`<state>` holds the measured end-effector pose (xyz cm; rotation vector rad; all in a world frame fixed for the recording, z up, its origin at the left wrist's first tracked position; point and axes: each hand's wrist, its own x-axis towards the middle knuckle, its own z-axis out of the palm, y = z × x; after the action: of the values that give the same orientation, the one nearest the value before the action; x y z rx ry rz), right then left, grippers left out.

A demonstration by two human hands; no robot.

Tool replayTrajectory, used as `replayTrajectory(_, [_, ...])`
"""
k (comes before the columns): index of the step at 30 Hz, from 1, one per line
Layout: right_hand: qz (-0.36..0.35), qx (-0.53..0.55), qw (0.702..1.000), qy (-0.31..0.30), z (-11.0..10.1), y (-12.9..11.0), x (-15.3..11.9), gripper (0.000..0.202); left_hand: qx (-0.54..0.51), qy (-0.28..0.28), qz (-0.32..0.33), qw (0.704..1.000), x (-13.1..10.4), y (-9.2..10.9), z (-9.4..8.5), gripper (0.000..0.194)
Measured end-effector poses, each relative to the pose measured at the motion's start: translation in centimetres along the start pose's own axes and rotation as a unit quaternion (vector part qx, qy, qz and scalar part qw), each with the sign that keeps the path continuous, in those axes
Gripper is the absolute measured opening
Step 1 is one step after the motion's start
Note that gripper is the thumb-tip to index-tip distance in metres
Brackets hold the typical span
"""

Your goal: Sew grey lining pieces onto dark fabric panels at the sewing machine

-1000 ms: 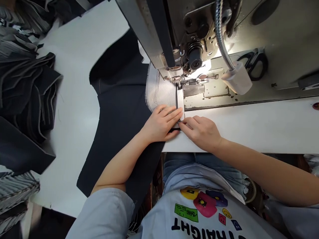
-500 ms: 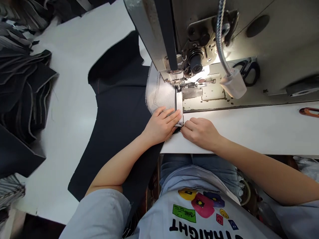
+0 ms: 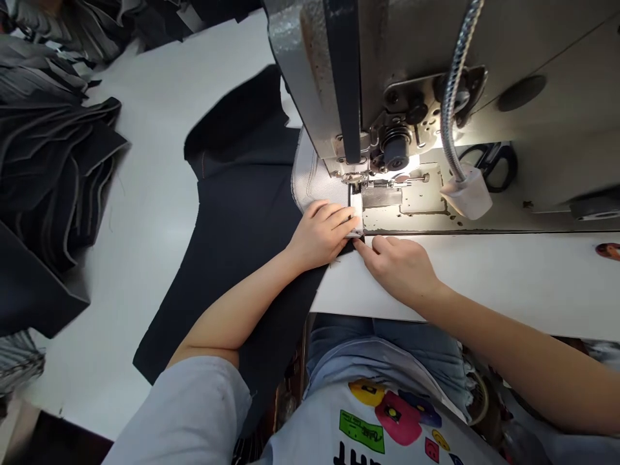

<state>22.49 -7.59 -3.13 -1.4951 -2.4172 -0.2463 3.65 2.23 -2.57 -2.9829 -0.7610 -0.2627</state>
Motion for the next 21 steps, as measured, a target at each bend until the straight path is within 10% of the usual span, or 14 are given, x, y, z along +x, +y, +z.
replayTrajectory(12, [0.037,-0.017,0.994,-0.098,0.9,2.6,2.9,0.042,0.002,0.005,0.023,1.000,3.4,-5.3,1.6,0.032])
replayTrajectory(21, [0.106,0.011,0.983,-0.152,0.7,2.6,3.4,0.043,0.019,0.108,0.065,0.992,3.0,-4.7,1.4,0.026])
